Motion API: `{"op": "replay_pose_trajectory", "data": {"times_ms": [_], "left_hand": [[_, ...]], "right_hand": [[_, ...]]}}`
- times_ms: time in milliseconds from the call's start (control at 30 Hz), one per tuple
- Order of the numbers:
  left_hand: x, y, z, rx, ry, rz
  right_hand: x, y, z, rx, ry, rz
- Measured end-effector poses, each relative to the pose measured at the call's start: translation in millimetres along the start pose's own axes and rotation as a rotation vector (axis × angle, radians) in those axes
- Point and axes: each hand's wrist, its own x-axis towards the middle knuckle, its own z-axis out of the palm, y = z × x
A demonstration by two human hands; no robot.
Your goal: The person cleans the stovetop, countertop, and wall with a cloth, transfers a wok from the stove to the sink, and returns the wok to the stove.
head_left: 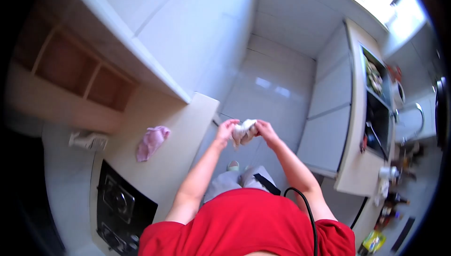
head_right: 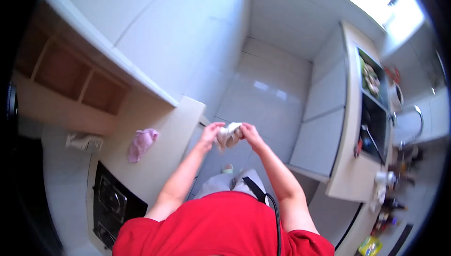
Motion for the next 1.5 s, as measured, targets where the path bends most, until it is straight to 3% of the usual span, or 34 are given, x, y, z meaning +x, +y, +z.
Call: {"op": "replay_pose_trajectory", "data": {"times_ms": [33, 133, 233, 267, 367, 400, 467, 600, 700, 867, 933, 1100, 1133, 1233, 1267, 1333, 1400, 1500], "left_hand": [[2.9, 24.3, 10.7, -0.208, -0.23, -0.136], [10.1, 85.7, 86.2, -0.406, -0.571, -0.465], [6.2, 124.6, 168.5, -0.368, -0.879, -0.687], [13.7, 121.6, 192.2, -0.328, -0.935, -0.722], [18.1, 115.6, 275.2, 0.084, -1.154, -0.495], [20.6, 115.5, 305.1, 0.112, -1.203, -0.509], [27.5, 114.8, 359.6, 0.177, -1.166, -0.523], [39.0, 118.8, 473.4, 0.139, -1.187, -0.563], [49.6, 110.2, 551.1, 0.205, -1.173, -0.506], [74.8, 84.7, 654.5, 0.265, -1.212, -0.578], [85.4, 72.9, 686.9, 0.359, -1.199, -0.599], [94.9, 33.8, 747.5, 0.328, -1.242, -0.603], [93.1, 25.9, 759.2, 0.374, -1.234, -0.509], [109.3, -1.5, 796.6, 0.318, -1.328, -0.709], [117.7, -16.5, 806.2, 0.287, -1.398, -0.666], [102.8, -1.8, 822.4, 0.478, -1.428, -0.461], [139.0, -29.8, 835.7, 0.585, -1.543, -0.335], [181.5, -31.5, 862.5, 0.698, -1.469, -0.364]], "right_hand": [[-17.9, -17.4, -24.1, 0.143, -0.048, 0.048], [-71.3, -71.0, -77.9, 0.467, 0.045, 0.176], [-116.3, -83.0, -131.6, 0.559, 0.123, 0.059], [-131.8, -83.1, -151.2, 0.585, 0.187, 0.027], [-190.6, -94.8, -205.7, 0.824, 0.258, -0.101], [-213.5, -101.8, -221.8, 0.839, 0.304, -0.135], [-246.6, -108.5, -256.8, 0.632, 0.387, -0.338], [-296.7, -115.3, -336.4, 0.413, 0.615, -0.339], [-312.2, -96.3, -398.0, 0.364, 0.626, -0.342], [-322.0, -75.5, -457.3, 0.638, 0.698, -0.35], [-319.8, -72.0, -478.1, 0.767, 0.885, -0.431], [-293.0, -41.5, -518.8, 0.727, 1.146, -0.423], [-287.7, -56.5, -518.8, 0.754, 1.199, -0.504], [-262.6, -74.2, -533.9, 0.59, 1.315, -0.687], [-246.0, -52.0, -550.3, 0.177, 1.53, -0.487], [-230.0, -30.5, -574.2, 0.14, 1.775, -0.154], [-226.7, -23.5, -597.8, 0.313, 1.762, -0.171], [-219.6, -22.7, -627.7, 0.59, 1.552, -0.32]]}}
